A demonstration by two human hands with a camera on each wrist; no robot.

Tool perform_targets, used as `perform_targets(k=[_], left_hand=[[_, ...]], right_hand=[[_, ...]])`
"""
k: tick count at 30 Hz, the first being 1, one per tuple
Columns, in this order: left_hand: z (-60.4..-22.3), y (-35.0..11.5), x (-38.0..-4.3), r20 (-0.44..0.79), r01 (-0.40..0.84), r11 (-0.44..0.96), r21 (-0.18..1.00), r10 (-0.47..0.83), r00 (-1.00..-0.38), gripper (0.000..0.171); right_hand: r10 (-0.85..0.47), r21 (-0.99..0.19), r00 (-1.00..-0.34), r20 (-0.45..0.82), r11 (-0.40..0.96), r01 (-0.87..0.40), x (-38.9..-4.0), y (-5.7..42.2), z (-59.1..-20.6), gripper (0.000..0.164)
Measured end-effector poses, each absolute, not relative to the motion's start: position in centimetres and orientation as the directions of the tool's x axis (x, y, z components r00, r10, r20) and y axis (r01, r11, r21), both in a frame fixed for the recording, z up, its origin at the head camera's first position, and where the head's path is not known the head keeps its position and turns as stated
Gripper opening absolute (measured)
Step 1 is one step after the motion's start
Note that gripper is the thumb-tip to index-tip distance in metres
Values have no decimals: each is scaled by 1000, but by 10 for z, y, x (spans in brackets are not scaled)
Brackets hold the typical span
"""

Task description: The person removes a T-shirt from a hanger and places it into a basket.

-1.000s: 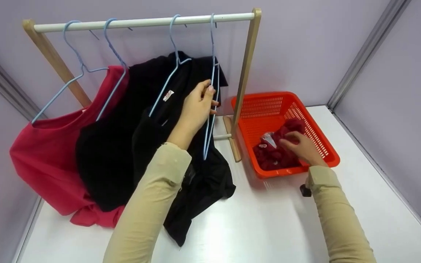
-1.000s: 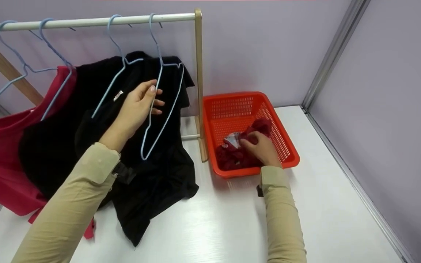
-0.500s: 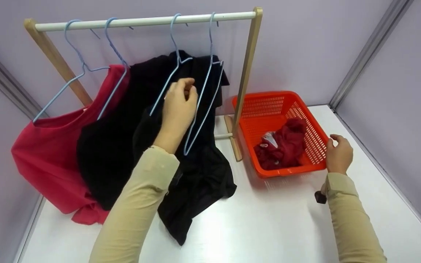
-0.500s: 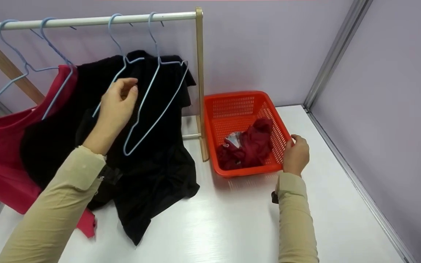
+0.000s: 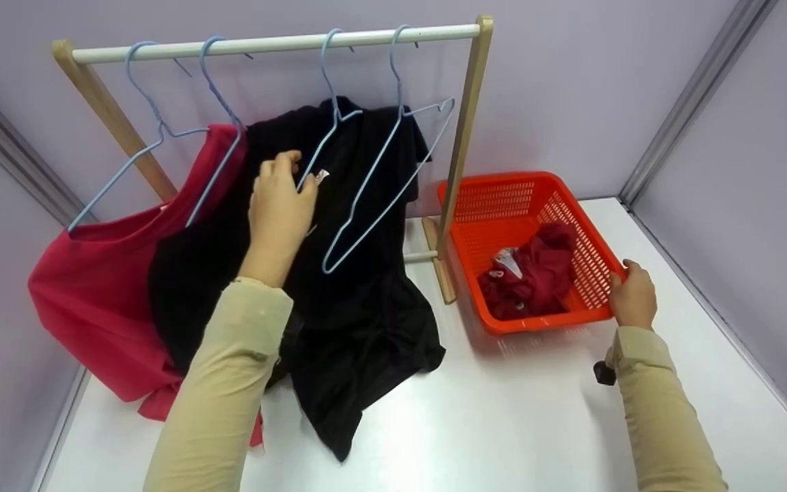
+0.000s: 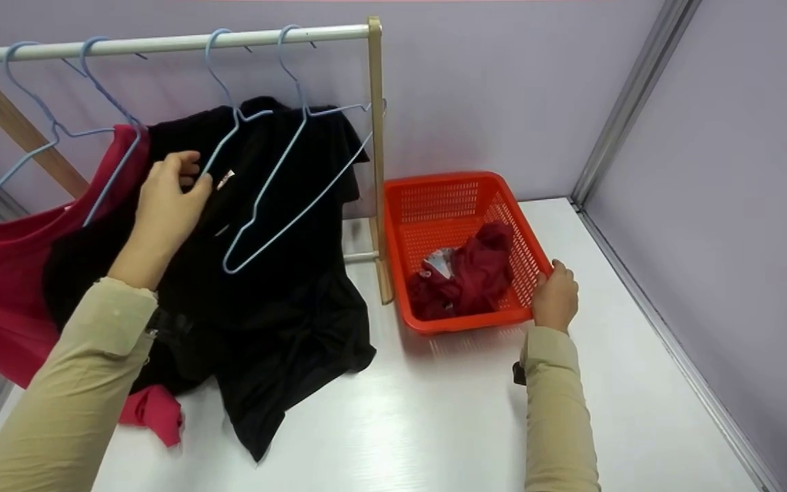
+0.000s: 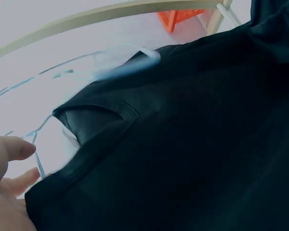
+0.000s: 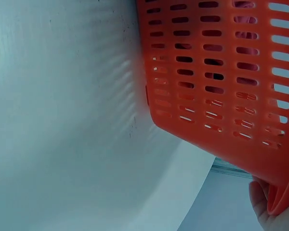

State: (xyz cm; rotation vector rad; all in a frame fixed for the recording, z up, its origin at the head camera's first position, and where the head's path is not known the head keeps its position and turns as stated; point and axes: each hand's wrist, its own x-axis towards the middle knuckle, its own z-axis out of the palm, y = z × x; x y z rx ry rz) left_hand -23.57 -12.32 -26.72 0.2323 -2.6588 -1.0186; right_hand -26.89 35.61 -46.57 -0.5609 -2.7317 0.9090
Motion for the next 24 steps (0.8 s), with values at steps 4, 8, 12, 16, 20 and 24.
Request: perform_targets(k=[4,8,12,16,20,24], left_hand=[[-269,-126,-235,159,-54,729,682,-220,-962,41],[-270,-123,-237,118,-53,666,744,-208,-971,39],[-271,-120,-238,130,-29,589,808,-226,-965,33],[-272,-119,-240,178,2,562,827,-259,-949,29],[-274,-118,-240,208,16,554,832,-285,-936,29],[-275,-119,-240,239,33,558,829,-300,-924,31]], right_hand=[[401,-592,-915,38,747,303,-269,357,-465,44],[394,-588,-918,45,753,295,-268,358,-465,42],[393,-585,-918,58,758,288,-267,358,-465,42],[387,-570,-919,75,773,279,-266,359,-466,42],[385,-569,-920,79,775,275,-265,359,-466,43],[387,-572,-917,92,775,270,-265,357,-466,42]])
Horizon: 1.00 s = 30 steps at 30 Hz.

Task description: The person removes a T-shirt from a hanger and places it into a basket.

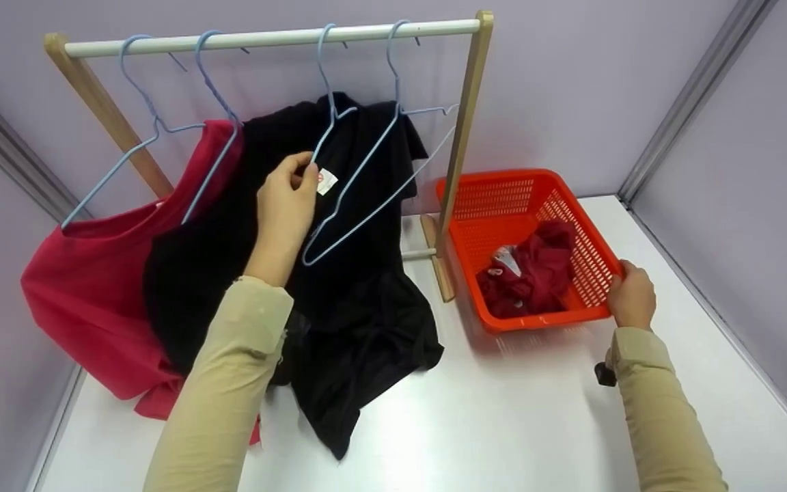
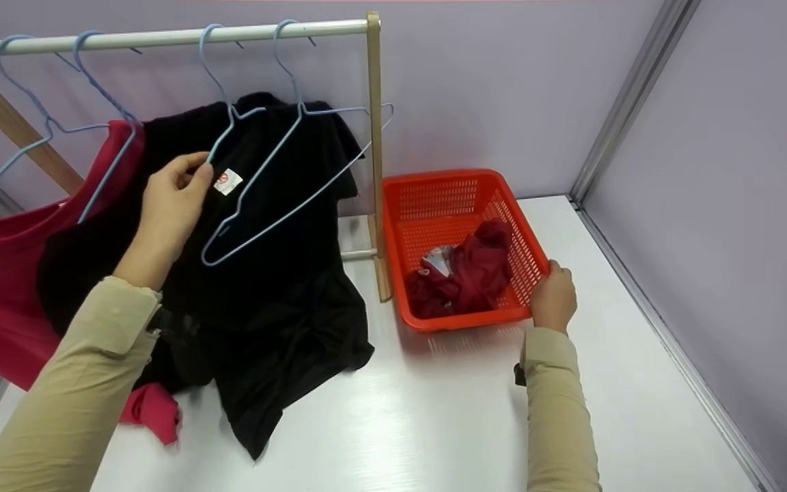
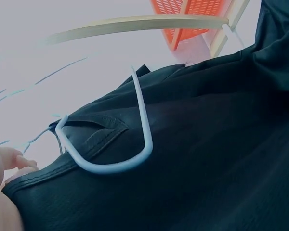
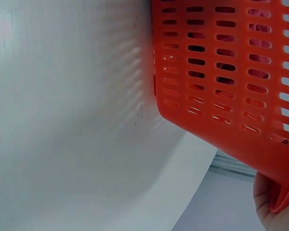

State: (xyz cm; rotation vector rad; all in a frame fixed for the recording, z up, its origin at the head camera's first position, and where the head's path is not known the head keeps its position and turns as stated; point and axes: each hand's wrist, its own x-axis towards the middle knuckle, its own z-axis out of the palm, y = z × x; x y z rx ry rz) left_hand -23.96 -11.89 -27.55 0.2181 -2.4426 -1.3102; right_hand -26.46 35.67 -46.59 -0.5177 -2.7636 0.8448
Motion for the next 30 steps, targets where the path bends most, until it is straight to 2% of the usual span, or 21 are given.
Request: perform_targets(k=[10,30], left_hand=[[-277,-123,-235,246,20,521,853,-369,-896,31],[-300,-128,-220,496,273,489,828,-413,-763,27]], right_hand=[[401,-581,-914,64,759,293,-264,353,-466,42],[409,-590,-908,89,757,283,-265,352,-468,42]])
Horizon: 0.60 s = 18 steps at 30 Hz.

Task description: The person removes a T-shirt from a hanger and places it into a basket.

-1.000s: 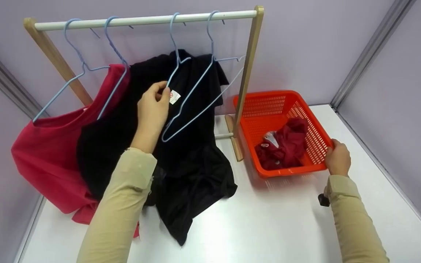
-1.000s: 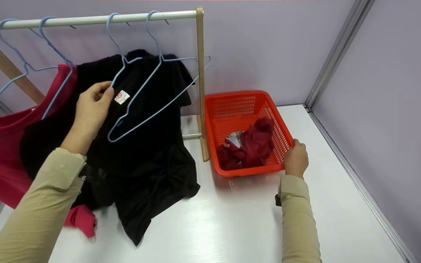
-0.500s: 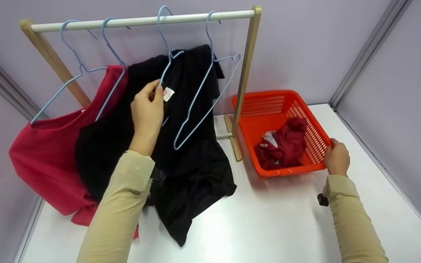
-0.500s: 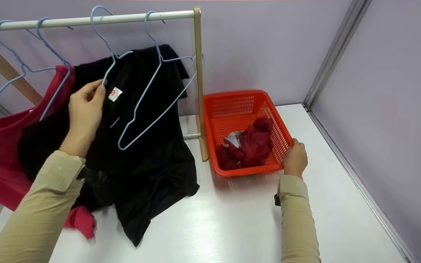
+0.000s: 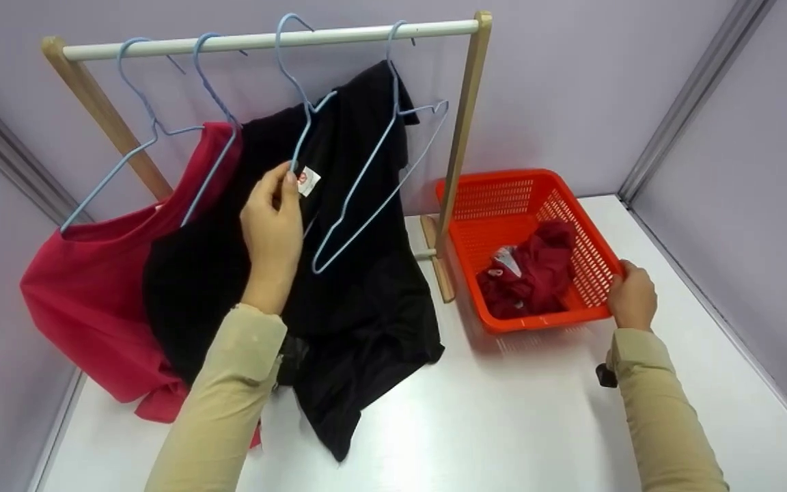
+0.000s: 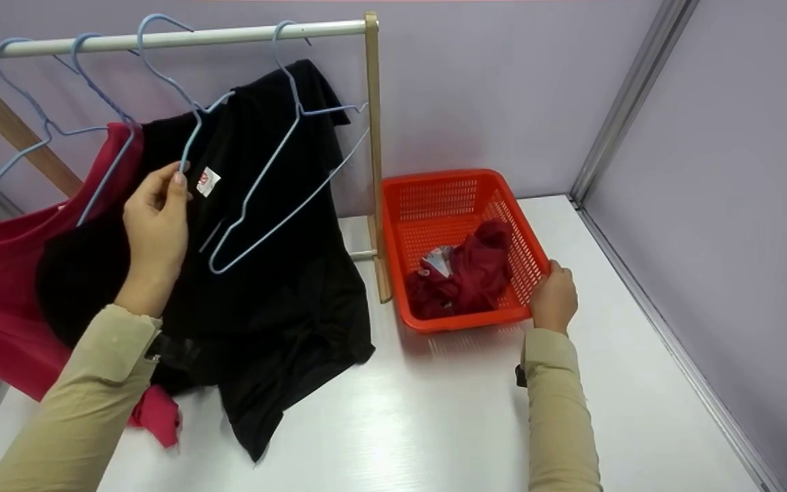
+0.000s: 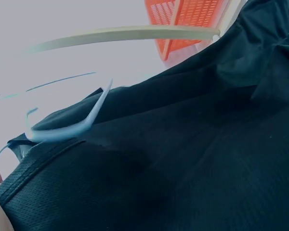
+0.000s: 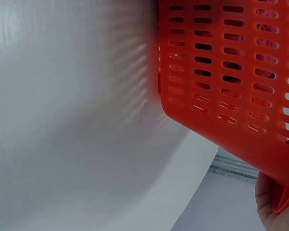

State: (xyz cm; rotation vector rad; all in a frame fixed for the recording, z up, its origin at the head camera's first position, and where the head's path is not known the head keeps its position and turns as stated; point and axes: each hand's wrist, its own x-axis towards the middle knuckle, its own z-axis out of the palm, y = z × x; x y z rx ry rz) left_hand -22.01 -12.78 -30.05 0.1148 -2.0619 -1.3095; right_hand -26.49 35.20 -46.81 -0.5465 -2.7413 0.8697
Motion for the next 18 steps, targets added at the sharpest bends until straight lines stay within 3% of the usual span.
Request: perform_targets(k=[10,18], left_hand=[[-332,-128,-197,537,350,448,823,-409,-738,25],[-364,-132,-184,498,298,451,841,-431,-753,18]], right_hand=[[403,-589,-908,116,764,264,-264,351,-469,41],[402,-580,-909,106,768,273,-264,352,-469,42]])
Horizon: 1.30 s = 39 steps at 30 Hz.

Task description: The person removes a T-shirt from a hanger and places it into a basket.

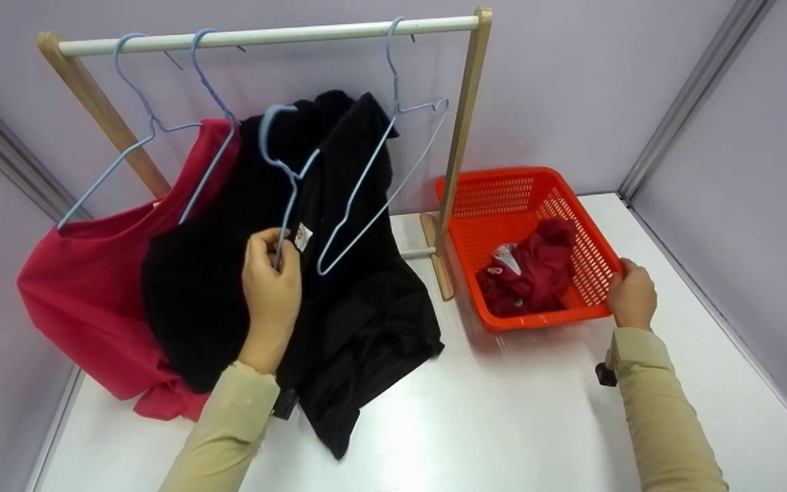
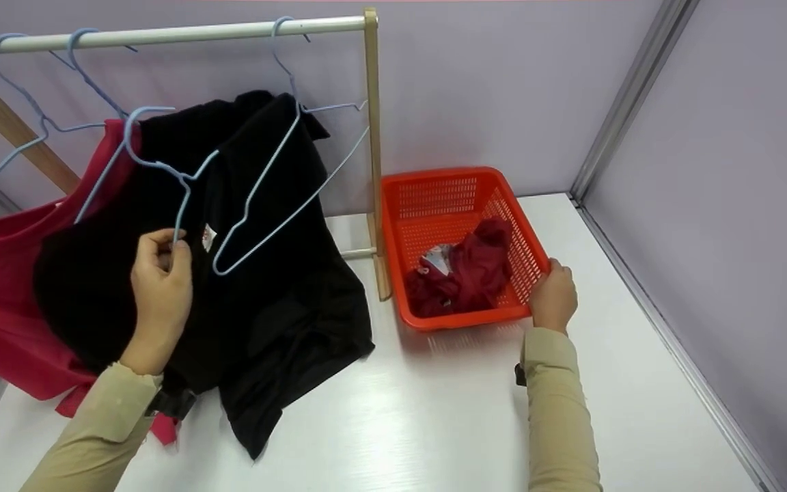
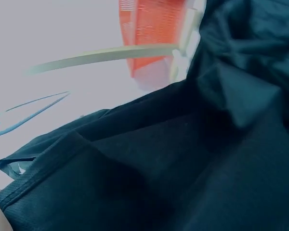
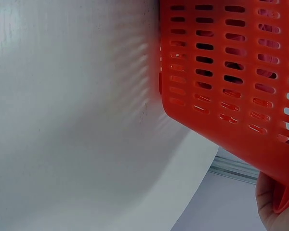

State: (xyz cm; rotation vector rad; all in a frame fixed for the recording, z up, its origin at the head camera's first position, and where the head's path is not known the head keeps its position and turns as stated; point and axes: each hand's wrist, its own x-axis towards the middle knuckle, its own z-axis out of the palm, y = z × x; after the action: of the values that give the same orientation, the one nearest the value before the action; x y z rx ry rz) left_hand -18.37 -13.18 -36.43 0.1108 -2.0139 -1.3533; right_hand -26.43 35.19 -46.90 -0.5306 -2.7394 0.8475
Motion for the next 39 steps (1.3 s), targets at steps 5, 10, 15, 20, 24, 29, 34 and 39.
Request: perform_targets(k=[5,10,15,20,24,29,34,39], left_hand=[[-384,-131,-178,461,272,439,857,-413,-785,16],[-402,-131,-173,411,238,408,882,-417,-811,17],[-420,-127,-170,401,192,457,869,-421,-814,19],[-434,-125,-167,436,213,497,841,-390,-811,19],[-441,-129,-165,501,257,551,794,-353,-790,20],[-450,-134,-163,535,267,589,763,-342,-773,21],[-456,-137,-161,510,247,576,779,-352,-785,23],[-457,-137,-160,498,248,552,796,-365,-787,23]], right_hand=[[409,-575,-908,94,766,286,-265,351,-469,42],[418,-572,-902,106,768,288,-265,352,-469,42],[418,-581,-904,91,759,293,-264,354,-468,43],[417,-586,-905,79,754,296,-264,355,-469,43],[418,-585,-906,72,753,301,-264,352,-468,43],[409,-585,-910,73,757,293,-264,349,-468,42],[398,-570,-913,88,772,281,-264,350,-468,41],[396,-571,-915,75,769,286,-264,353,-467,42]])
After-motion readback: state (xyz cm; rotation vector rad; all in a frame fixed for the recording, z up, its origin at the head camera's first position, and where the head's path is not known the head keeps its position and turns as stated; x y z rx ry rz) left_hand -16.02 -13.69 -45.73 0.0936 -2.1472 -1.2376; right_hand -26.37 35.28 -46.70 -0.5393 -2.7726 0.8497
